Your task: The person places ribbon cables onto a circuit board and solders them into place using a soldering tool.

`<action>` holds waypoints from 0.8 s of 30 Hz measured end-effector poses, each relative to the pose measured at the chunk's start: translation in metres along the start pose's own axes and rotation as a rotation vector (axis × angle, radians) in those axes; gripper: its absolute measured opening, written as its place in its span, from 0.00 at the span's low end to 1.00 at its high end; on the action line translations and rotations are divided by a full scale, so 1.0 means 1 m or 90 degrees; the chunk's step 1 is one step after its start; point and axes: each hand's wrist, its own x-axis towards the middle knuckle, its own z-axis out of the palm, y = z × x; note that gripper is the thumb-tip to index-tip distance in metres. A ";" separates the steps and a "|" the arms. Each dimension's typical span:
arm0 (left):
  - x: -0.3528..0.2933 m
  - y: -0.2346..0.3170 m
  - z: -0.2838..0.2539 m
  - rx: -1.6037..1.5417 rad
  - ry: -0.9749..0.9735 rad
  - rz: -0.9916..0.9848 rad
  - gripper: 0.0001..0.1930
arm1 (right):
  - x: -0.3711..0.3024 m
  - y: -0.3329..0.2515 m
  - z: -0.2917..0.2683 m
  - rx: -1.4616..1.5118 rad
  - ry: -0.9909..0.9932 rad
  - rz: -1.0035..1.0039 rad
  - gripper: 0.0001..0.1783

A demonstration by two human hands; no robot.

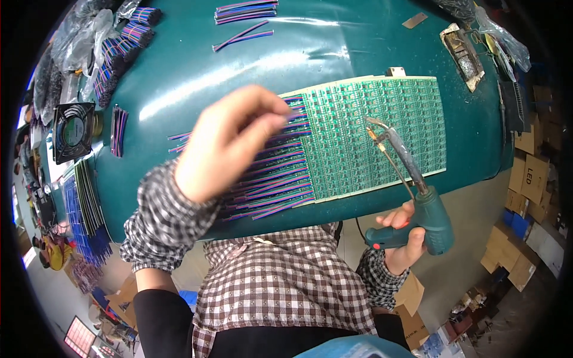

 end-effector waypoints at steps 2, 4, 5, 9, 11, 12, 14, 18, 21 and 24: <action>-0.009 -0.006 0.015 0.136 -0.002 0.118 0.08 | 0.001 0.000 0.004 -0.007 -0.024 -0.017 0.33; -0.008 -0.016 0.025 0.225 0.020 0.249 0.08 | -0.001 -0.001 0.004 -0.008 -0.019 -0.007 0.33; -0.009 -0.018 0.030 0.192 0.019 0.258 0.09 | -0.003 -0.002 0.004 -0.005 -0.013 -0.002 0.33; -0.014 -0.026 0.038 0.370 0.016 0.343 0.16 | -0.006 -0.004 0.005 -0.022 0.003 0.020 0.33; -0.016 -0.022 0.037 0.460 0.033 0.399 0.21 | -0.008 -0.006 0.009 0.031 0.054 0.040 0.33; -0.016 -0.025 0.039 0.457 0.029 0.395 0.21 | -0.009 -0.007 0.010 0.028 0.056 0.045 0.33; -0.014 -0.033 0.042 0.470 0.061 0.452 0.23 | -0.008 -0.007 0.011 0.020 0.049 0.035 0.33; -0.014 -0.035 0.045 0.522 0.041 0.452 0.21 | -0.009 -0.007 0.011 -0.074 0.020 0.025 0.34; -0.014 -0.034 0.045 0.508 0.044 0.453 0.21 | -0.009 -0.012 0.015 -0.108 -0.001 0.025 0.35; -0.013 -0.038 0.043 0.466 0.064 0.474 0.20 | -0.010 -0.013 0.015 -0.120 -0.017 0.042 0.35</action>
